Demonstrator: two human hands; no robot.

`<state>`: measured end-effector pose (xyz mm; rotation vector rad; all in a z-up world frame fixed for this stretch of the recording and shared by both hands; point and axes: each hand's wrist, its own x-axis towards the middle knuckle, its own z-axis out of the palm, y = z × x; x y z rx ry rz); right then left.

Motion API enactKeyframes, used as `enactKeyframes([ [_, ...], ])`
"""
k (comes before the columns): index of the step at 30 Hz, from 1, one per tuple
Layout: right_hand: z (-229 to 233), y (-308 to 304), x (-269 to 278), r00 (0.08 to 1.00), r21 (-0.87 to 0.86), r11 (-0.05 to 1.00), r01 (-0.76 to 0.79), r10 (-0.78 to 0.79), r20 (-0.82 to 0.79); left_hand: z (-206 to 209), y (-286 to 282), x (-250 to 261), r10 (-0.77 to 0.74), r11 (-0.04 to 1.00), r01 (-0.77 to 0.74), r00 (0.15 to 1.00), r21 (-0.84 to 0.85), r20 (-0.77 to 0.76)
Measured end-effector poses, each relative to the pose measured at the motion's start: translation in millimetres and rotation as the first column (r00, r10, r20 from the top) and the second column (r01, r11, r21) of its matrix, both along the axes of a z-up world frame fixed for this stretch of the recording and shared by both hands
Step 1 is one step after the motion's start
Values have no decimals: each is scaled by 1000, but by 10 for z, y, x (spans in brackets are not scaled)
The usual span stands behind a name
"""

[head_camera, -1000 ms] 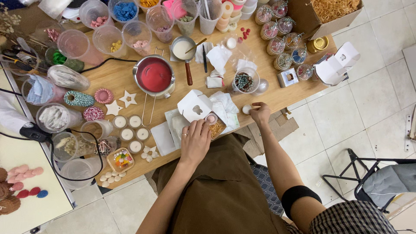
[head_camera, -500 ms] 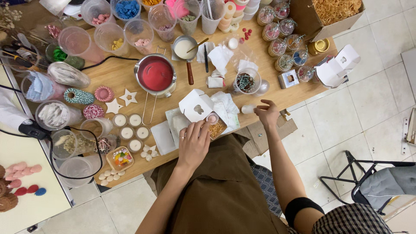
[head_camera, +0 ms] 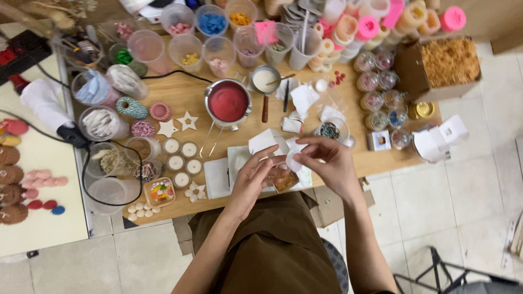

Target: The person assembles a small white gift box and places several small round candle tins filled with brown wax inside the box, finishing by closing the box.

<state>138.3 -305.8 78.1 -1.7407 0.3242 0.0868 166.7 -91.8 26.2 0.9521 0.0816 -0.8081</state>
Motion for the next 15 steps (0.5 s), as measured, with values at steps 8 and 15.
enactKeyframes([
  [8,212,721,688,926,-221,902,-372,376,-22,-234,359,-30,329,929,-331,944,-164,-42],
  [15,137,1553,951,780,-363,728,-582,625,3,-394,926,-210,601,771,-609,792,-184,-103],
])
